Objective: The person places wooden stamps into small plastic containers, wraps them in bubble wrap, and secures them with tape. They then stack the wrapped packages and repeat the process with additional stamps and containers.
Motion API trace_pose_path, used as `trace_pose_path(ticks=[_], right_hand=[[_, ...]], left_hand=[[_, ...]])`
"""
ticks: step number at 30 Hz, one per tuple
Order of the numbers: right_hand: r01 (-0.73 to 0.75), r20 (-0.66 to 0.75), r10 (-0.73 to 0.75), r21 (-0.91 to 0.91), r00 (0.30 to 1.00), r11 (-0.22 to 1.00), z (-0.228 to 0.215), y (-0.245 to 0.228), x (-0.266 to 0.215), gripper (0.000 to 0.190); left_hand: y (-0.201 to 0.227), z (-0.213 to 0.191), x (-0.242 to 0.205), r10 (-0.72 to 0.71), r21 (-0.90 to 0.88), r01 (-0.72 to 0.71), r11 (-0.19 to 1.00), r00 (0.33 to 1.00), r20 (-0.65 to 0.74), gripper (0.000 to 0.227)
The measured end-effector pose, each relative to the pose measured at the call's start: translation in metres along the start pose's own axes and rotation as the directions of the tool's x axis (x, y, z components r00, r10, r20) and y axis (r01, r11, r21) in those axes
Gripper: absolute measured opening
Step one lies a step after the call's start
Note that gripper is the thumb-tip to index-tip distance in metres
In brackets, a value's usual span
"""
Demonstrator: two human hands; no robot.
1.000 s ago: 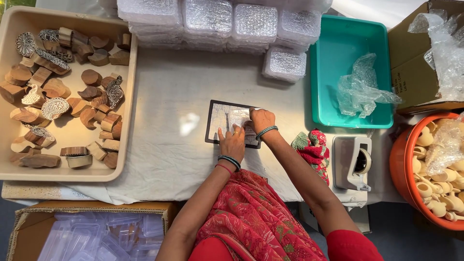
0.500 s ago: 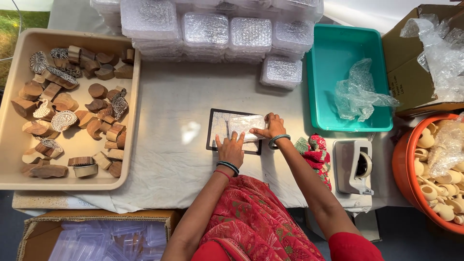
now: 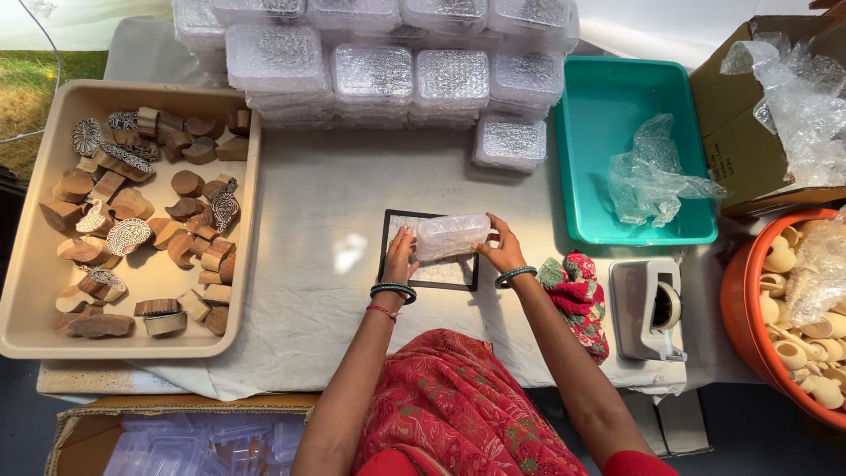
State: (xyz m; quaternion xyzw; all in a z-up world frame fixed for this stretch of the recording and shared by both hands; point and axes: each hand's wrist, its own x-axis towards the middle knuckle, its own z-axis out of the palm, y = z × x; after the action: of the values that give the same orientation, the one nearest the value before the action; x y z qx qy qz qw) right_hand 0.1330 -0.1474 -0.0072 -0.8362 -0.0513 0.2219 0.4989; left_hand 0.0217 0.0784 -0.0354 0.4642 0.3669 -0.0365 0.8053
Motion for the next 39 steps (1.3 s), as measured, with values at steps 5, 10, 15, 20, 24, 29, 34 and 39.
trace_pose_path(ticks=[5, 10, 15, 20, 24, 29, 34, 39], right_hand=[[0.145, 0.036, -0.145, 0.009, 0.989, 0.989, 0.003, 0.000, -0.033, 0.067], [0.179, 0.120, -0.174, -0.037, 0.978, 0.983, 0.004, 0.025, -0.057, 0.058], [0.053, 0.012, -0.052, -0.068, 0.999, 0.996, -0.004, 0.015, -0.053, 0.076], [0.018, 0.097, -0.003, -0.156, 0.995, 0.988, 0.011, 0.025, -0.038, 0.101], [0.038, 0.149, -0.012, -0.178, 0.989, 0.983, 0.018, 0.046, -0.034, 0.104], [0.062, 0.193, -0.026, -0.184, 0.981, 0.981, 0.015, 0.045, -0.030, 0.106], [0.062, 0.233, -0.011, -0.210, 0.972, 0.976, 0.013, 0.044, -0.020, 0.110], [0.090, 0.238, -0.044, -0.183, 0.970, 0.979, 0.012, 0.046, -0.019, 0.114]], left_hand=[[-0.025, -0.025, 0.017, 0.175, 0.107, -0.180, 0.978, 0.983, 0.054, 0.054], [-0.065, -0.039, 0.015, 0.391, 0.495, -0.348, 0.796, 0.920, 0.017, 0.053], [-0.034, -0.026, -0.014, 0.347, 0.465, -0.304, 0.831, 0.938, -0.008, 0.086], [-0.024, -0.024, -0.005, 0.451, 0.676, -0.450, 0.584, 0.872, 0.192, 0.112], [-0.014, -0.021, -0.010, 0.302, 0.824, -0.386, 0.414, 0.912, 0.276, 0.129], [0.007, -0.021, -0.016, 0.235, 0.910, -0.316, 0.269, 0.938, 0.256, 0.126], [0.034, -0.007, -0.025, 0.163, 0.969, -0.224, 0.109, 0.965, 0.205, 0.123], [0.033, 0.004, -0.055, 0.268, 0.989, -0.122, 0.080, 0.959, 0.097, 0.118]])
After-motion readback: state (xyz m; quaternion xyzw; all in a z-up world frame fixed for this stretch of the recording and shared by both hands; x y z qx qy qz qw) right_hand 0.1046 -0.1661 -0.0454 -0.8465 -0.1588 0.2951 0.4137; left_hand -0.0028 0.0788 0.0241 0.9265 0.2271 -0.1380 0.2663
